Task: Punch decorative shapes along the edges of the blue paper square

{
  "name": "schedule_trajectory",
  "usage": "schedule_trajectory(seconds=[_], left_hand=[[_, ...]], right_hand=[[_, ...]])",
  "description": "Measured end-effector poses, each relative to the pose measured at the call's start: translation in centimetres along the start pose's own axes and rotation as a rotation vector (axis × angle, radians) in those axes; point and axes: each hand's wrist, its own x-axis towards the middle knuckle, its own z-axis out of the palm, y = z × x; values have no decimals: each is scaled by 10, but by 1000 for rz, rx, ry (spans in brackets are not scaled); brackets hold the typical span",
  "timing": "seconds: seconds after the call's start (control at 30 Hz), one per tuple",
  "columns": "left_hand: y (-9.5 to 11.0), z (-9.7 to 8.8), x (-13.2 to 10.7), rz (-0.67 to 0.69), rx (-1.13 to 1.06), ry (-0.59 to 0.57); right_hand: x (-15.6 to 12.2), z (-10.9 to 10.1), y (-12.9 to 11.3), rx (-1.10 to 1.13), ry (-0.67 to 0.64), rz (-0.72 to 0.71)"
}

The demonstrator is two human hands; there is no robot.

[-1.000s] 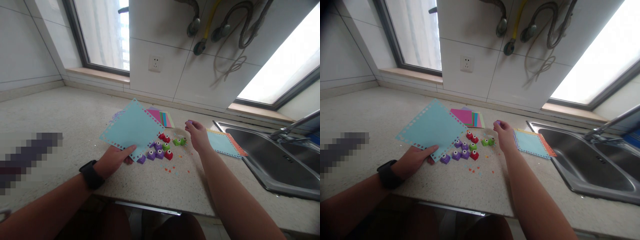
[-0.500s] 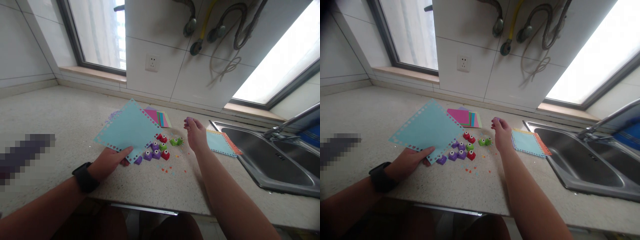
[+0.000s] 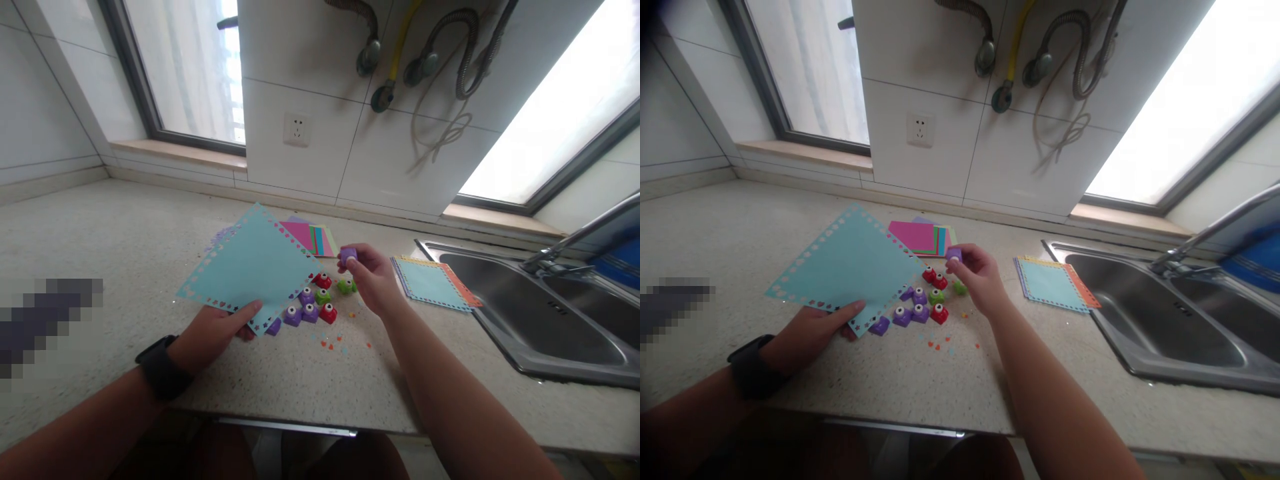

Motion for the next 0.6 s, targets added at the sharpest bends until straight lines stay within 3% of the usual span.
schedule_trajectory(seconds=[0.1, 0.2, 0.6], left_hand=[[-1, -1, 0, 8, 28, -4], [0, -2, -1, -7, 33, -8], [1, -2, 0, -50, 87, 12]], right_hand=[[-7, 9, 0, -15, -146, 62], [-9, 15, 0, -1, -211, 95], [-12, 18, -2, 45, -237, 68]])
